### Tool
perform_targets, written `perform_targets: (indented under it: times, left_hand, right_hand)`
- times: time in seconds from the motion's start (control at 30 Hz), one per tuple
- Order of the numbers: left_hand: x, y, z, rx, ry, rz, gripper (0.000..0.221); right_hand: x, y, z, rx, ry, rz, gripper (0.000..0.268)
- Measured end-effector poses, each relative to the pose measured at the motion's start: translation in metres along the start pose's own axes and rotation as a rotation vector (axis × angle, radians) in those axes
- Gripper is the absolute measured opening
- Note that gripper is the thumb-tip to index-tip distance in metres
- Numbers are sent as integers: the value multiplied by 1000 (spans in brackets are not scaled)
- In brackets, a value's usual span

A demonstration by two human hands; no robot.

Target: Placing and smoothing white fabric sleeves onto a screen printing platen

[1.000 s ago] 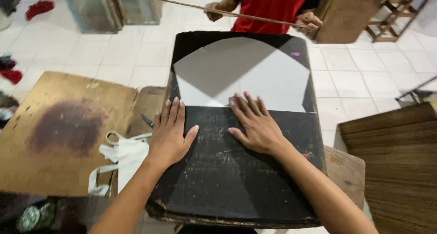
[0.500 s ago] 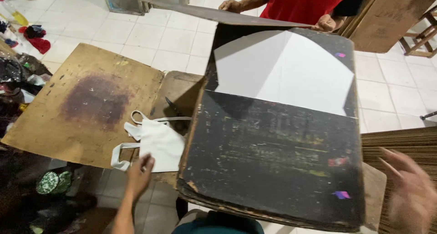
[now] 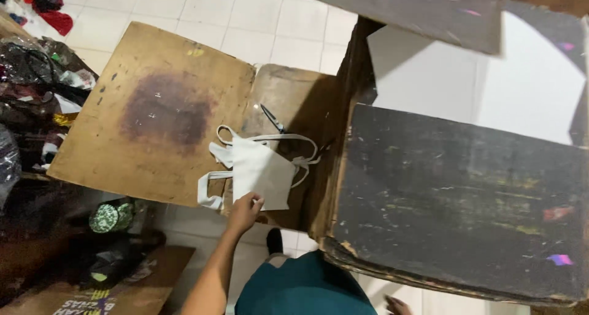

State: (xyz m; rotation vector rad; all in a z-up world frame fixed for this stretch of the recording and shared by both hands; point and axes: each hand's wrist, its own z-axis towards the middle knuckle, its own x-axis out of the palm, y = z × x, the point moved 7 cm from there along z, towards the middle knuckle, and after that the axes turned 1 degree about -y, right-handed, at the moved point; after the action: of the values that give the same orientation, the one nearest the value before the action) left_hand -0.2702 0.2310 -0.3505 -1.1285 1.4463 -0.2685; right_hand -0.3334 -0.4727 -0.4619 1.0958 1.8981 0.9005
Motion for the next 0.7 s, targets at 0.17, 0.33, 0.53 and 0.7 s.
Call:
perform_targets:
  times: [0.17, 0.33, 0.53, 0.7]
  left_hand:
    - [28, -2, 14, 154, 84, 127, 9]
    - [54, -29, -1, 605, 105, 391, 26]
    - [53, -30, -3, 710, -3, 480, 34]
    - [48, -20, -1, 786, -27, 387, 14]
  right_hand:
    - [149, -93, 50, 182, 301, -124, 56]
    - [121, -27, 8, 742, -200, 109, 53]
    - [106, 7, -25, 816, -367, 165, 55]
    - [123, -116, -11, 648, -265, 319, 44]
